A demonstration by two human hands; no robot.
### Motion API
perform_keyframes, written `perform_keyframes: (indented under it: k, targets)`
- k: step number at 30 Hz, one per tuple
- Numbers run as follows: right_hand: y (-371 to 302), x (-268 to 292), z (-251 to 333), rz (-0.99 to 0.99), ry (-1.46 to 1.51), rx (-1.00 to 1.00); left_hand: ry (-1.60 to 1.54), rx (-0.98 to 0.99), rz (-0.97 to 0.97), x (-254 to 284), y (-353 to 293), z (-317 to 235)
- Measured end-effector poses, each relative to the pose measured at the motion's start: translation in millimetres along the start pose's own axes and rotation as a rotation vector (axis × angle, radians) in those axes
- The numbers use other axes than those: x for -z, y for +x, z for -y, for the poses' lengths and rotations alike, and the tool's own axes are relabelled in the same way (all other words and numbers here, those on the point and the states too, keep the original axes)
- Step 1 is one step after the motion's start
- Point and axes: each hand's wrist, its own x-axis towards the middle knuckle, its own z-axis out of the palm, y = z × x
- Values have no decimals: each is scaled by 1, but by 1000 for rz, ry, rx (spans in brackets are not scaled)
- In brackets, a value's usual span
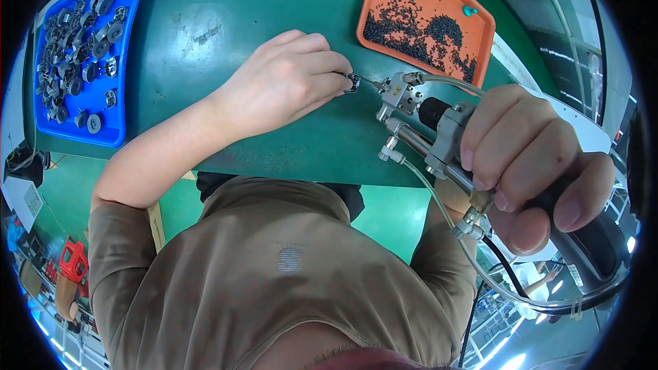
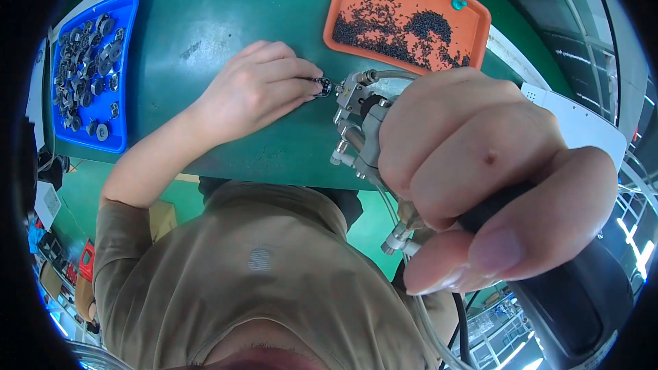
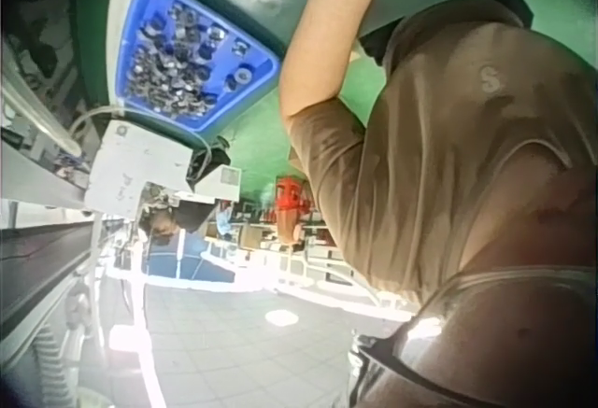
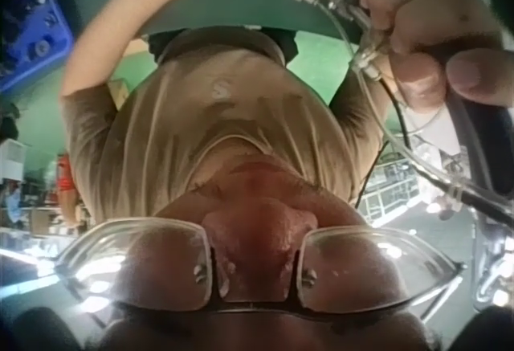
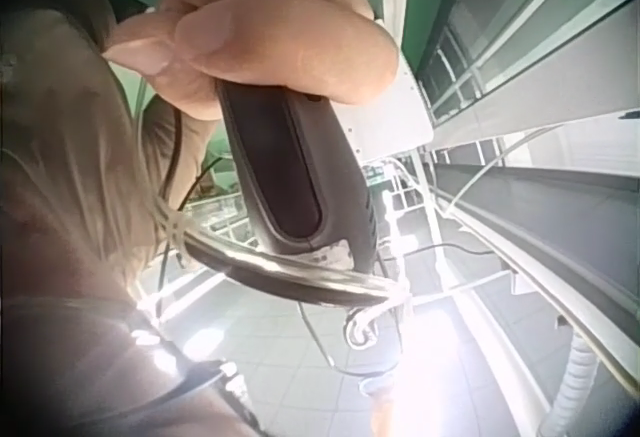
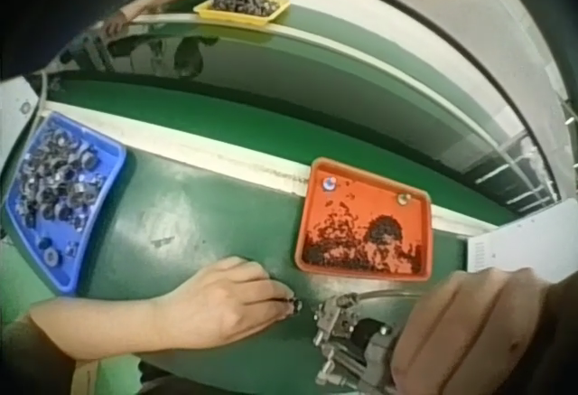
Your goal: The person assembles small electronic or mechanical plastic components by hand, taking plastic casings and metal pins from blue and orange sorting trays and joining them with a pneumatic assembly tool.
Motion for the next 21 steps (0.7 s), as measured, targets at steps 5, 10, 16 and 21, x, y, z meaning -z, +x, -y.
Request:
perform_keyframes:
  k: [5, 10, 16, 21]
  targets:
    - [1, 0, 1, 11, -10, -11, -4, 3, -7, -1, 1, 0]
    - [0, -3, -1, 3, -21, -2, -6, 6, -11, -1, -1, 1]
    - [1, -4, 1, 4, -29, -12, -6, 2, -15, -2, 0, 1]
    - [0, -4, 2, 3, -42, -20, -5, 6, -6, -3, -1, 1]
